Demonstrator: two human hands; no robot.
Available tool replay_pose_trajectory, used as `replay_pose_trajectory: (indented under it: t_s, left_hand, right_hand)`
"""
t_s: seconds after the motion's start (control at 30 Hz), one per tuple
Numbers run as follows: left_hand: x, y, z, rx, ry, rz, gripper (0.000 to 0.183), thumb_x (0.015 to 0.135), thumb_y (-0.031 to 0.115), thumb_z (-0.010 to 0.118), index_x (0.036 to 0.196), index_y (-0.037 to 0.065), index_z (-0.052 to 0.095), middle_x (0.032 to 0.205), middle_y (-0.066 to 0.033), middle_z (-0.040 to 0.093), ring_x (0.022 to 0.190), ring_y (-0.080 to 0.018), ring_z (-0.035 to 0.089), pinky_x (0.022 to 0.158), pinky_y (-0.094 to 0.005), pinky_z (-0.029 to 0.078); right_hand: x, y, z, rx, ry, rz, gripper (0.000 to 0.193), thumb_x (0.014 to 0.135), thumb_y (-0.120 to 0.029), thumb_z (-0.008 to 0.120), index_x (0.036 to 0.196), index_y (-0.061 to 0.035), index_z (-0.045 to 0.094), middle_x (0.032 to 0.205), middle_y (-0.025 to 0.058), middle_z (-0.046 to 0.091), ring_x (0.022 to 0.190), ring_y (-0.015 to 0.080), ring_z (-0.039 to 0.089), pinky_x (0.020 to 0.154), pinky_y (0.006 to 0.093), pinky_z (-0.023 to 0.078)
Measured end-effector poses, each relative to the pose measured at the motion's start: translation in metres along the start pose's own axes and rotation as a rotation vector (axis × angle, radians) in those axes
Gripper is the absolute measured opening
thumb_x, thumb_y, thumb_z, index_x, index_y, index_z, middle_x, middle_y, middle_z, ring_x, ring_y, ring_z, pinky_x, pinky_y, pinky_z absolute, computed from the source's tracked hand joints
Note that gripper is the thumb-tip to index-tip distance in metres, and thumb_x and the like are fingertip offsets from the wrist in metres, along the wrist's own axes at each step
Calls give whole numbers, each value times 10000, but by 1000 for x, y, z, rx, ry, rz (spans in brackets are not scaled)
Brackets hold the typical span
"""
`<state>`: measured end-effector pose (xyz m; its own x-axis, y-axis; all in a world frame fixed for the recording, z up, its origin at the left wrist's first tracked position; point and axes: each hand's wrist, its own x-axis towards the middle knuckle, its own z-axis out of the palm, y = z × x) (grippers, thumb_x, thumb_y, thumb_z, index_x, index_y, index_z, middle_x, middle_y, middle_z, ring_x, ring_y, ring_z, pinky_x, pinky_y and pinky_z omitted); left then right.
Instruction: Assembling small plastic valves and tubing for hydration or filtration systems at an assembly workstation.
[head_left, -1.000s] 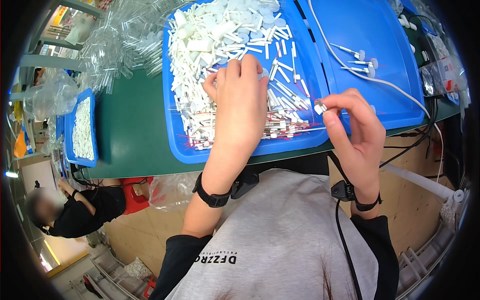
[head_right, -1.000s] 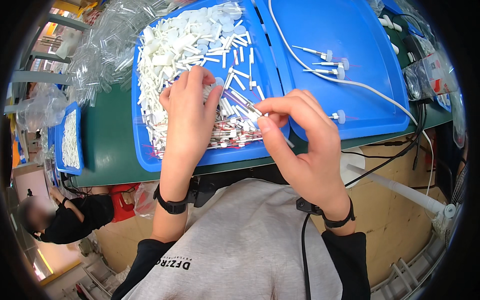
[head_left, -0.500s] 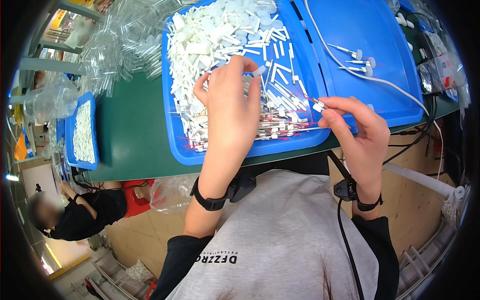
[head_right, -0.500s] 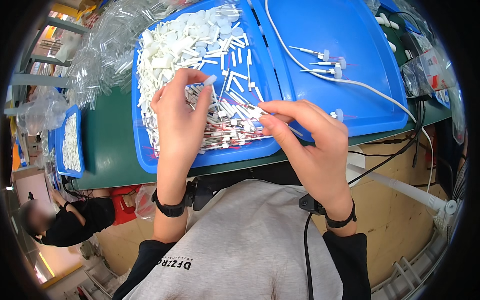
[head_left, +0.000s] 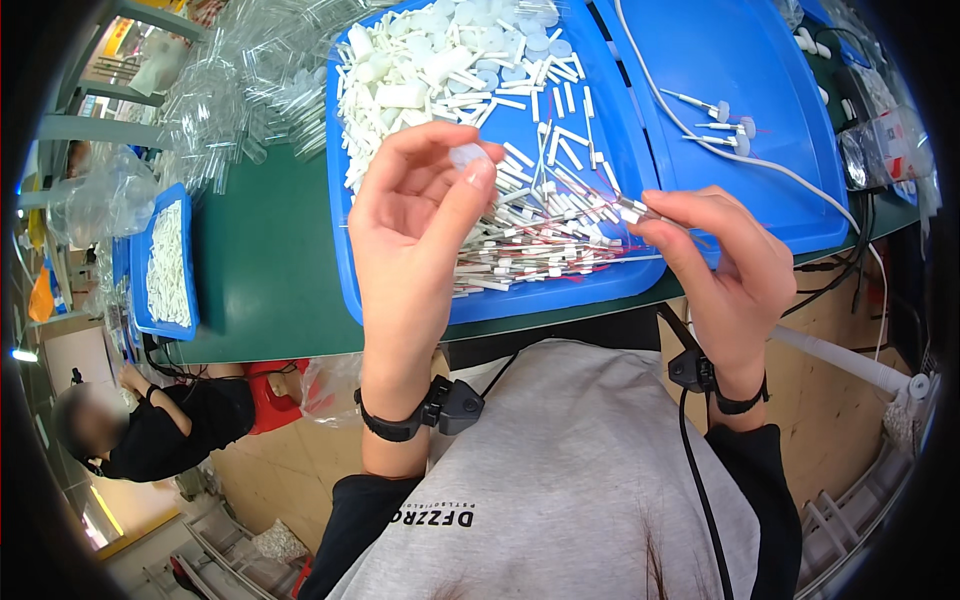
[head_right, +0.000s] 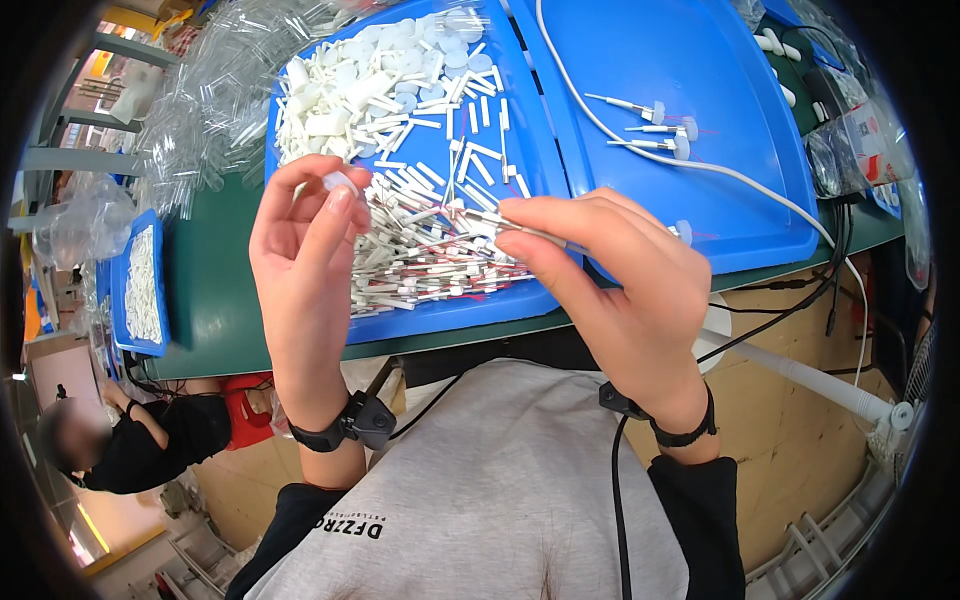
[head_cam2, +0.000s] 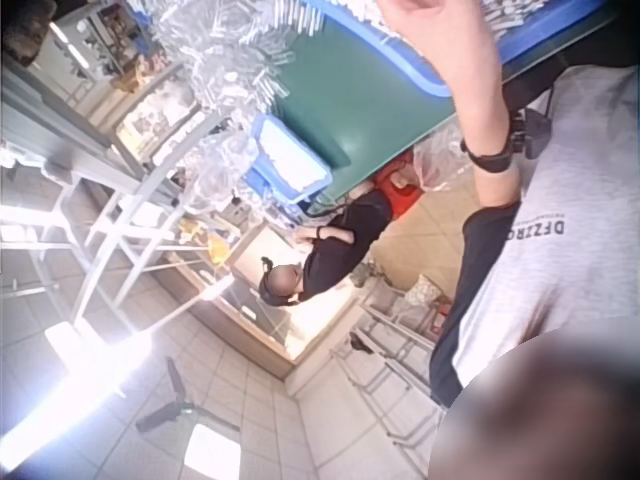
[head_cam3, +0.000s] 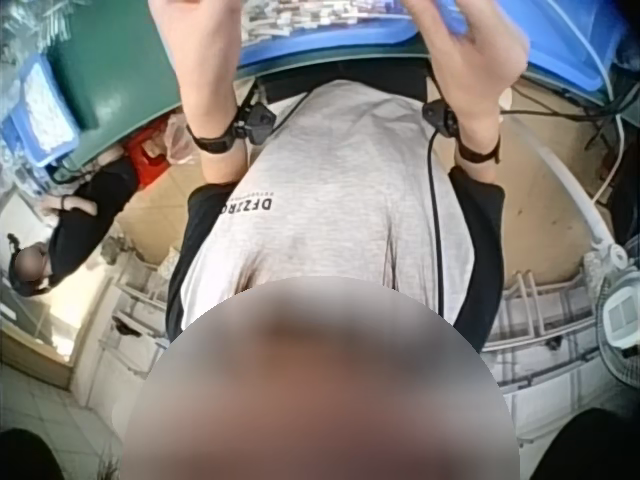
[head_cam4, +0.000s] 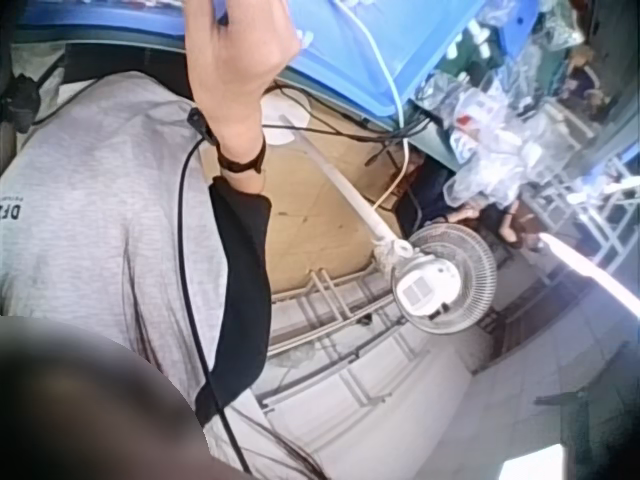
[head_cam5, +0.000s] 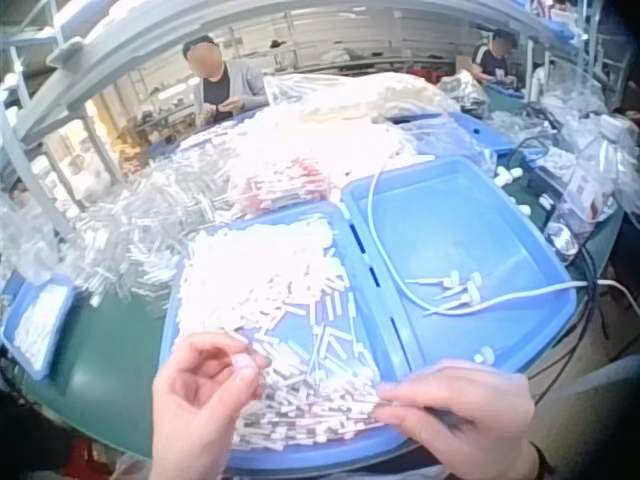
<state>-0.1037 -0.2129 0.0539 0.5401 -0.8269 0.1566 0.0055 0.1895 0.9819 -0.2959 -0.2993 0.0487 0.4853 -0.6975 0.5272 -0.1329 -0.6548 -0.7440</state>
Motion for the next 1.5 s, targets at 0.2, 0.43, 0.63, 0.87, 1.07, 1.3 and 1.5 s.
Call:
replay_pose_trajectory:
  t_s: [0.2, 0.43, 0.63, 0.87, 1.07, 1.3, 1.5]
  left_hand:
    - [-5, 4, -5, -301, -268, -174, 328, 970, 113, 516, 1255, -43, 468, 1321, -357, 460, 876, -176, 607, 793, -281, 495]
    - [-10, 3, -11, -446, -473, -208, 338, 968, 172, 547, 1211, -46, 459, 1149, -350, 587, 1005, -250, 636, 811, -312, 501]
    - [-10, 1, -14, -453, -504, -195, 296, 967, 146, 539, 1190, -35, 468, 1066, -289, 640, 1088, -284, 613, 874, -341, 471]
    - [-10, 5, -10, -312, -429, -261, 353, 985, 215, 512, 1219, -42, 452, 1269, -387, 486, 978, -258, 632, 910, -380, 474]
    - [-9, 5, -11, -250, -469, -317, 343, 959, 189, 556, 1197, -45, 474, 1288, -350, 499, 953, -229, 635, 911, -360, 469]
    - [-15, 2, -6, -241, -485, -200, 246, 909, -17, 569, 1153, -44, 558, 1141, -147, 616, 1008, -166, 590, 896, -296, 471]
    - [-23, 5, -7, -131, -422, -94, 288, 839, -67, 647, 1125, -67, 606, 1067, -117, 600, 957, -163, 579, 859, -302, 478]
  right_hand:
    - [6, -4, -1, -5, -30, -194, 204, 739, 3, 754, 932, -9, 690, 810, 85, 678, 706, 233, 634, 614, 290, 489]
    - [5, -5, -1, 4, -31, -264, 223, 719, 17, 763, 926, 17, 679, 807, 96, 678, 697, 256, 635, 621, 308, 511]
    - [6, -5, -1, -54, -53, -348, 287, 675, 30, 775, 944, 39, 675, 803, 105, 674, 687, 246, 632, 623, 320, 522]
    - [6, -1, -4, -143, -119, -494, 310, 652, -13, 683, 948, 79, 661, 818, 128, 662, 730, 248, 629, 641, 339, 524]
    - [7, 2, -5, -185, -132, -535, 317, 648, -31, 672, 939, 92, 657, 821, 143, 657, 729, 253, 624, 624, 345, 523]
    - [4, 4, 9, -187, -68, -632, 308, 622, -20, 706, 897, 106, 649, 757, 143, 626, 663, 250, 596, 547, 324, 505]
    - [0, -4, 12, -114, -65, -537, 288, 633, -3, 760, 875, 104, 647, 739, 141, 623, 640, 243, 593, 536, 322, 499]
